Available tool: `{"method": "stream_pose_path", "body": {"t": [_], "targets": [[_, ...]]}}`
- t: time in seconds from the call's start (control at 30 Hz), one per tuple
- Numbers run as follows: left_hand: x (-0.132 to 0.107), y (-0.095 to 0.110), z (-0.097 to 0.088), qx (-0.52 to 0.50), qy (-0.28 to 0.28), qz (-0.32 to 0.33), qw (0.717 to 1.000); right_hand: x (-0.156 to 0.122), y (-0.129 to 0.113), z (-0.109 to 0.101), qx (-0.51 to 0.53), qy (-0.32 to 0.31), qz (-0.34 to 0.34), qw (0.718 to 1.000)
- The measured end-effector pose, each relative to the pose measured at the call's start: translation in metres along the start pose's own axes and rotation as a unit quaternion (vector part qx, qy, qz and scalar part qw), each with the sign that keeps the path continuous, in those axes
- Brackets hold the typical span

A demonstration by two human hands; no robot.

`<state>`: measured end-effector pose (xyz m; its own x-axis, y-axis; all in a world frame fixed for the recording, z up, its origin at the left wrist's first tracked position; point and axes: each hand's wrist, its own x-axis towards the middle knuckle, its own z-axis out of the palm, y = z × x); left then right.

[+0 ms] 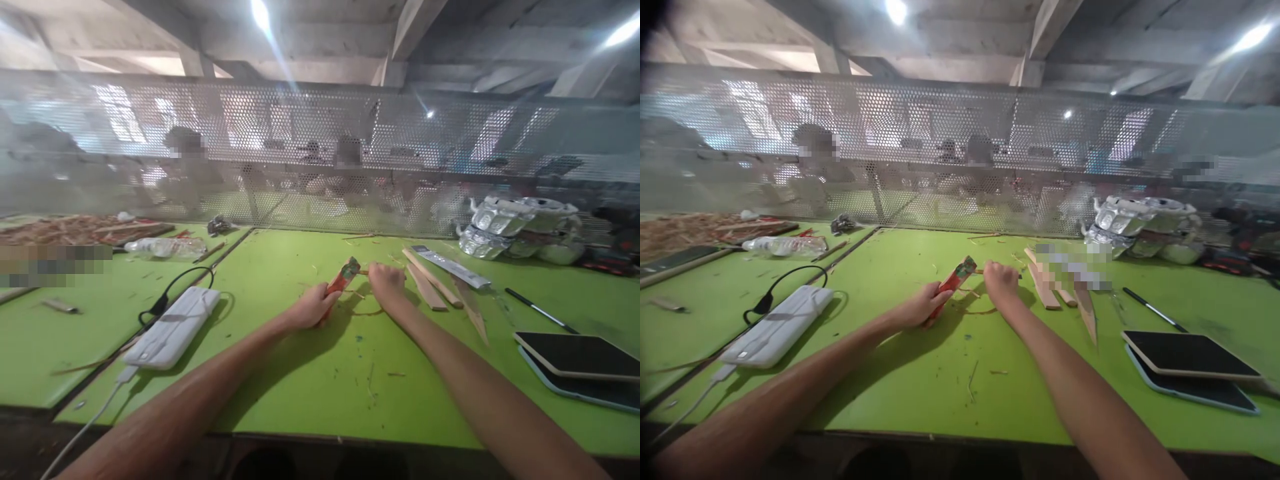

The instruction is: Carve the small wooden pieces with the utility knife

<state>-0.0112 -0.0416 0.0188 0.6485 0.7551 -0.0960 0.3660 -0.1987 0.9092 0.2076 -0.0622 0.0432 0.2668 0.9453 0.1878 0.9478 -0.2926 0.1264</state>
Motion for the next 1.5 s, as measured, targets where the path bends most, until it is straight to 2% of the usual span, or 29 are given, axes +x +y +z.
{"method": "stream_pose_path", "body": {"t": [0.2, 0.43, 0.5, 0.6, 0.67, 0.77, 0.87, 1.0, 1.13, 1.27, 1.5], "targets": [[0.001, 0.001, -0.019, -0.002, -0.067, 0.028, 0.997, -0.001, 0.005, -0.001, -0.006, -0.001, -0.003, 1.0], [0.005, 0.005, -0.024, 0.011, -0.065, 0.008, 0.998, 0.002, 0.004, 0.005, 0.001, -0.011, 0.008, 1.0], [0.003, 0.006, -0.025, 0.014, -0.087, 0.011, 0.996, 0.004, 0.011, 0.006, 0.002, -0.019, 0.03, 0.999], [0.0, 0.006, -0.03, -0.011, -0.149, 0.031, 0.988, 0.007, 0.032, 0.005, -0.004, -0.031, 0.086, 0.996], [-0.001, 0.004, -0.034, -0.038, -0.163, 0.04, 0.985, 0.007, 0.043, 0.003, 0.0, -0.032, 0.118, 0.993], [0.002, 0.002, -0.038, -0.058, -0.153, 0.04, 0.986, 0.007, 0.046, -0.002, 0.035, -0.002, 0.123, 0.992], [0.005, -0.002, -0.038, -0.06, -0.145, 0.034, 0.987, 0.005, 0.037, -0.007, 0.053, 0.027, 0.099, 0.993], [0.007, -0.006, -0.035, -0.08, -0.127, 0.035, 0.988, 0.0, 0.022, -0.011, 0.065, 0.029, 0.065, 0.995], [0.009, -0.008, -0.024, -0.116, -0.07, 0.051, 0.989, -0.009, 0.003, -0.009, 0.099, 0.008, 0.011, 0.995], [0.008, -0.005, -0.009, -0.107, -0.019, 0.069, 0.992, -0.015, -0.013, -0.006, 0.092, 0.007, -0.014, 0.996], [0.006, 0.001, 0.008, -0.066, 0.025, 0.055, 0.996, -0.009, -0.008, -0.011, 0.039, 0.027, -0.014, 0.999]]}}
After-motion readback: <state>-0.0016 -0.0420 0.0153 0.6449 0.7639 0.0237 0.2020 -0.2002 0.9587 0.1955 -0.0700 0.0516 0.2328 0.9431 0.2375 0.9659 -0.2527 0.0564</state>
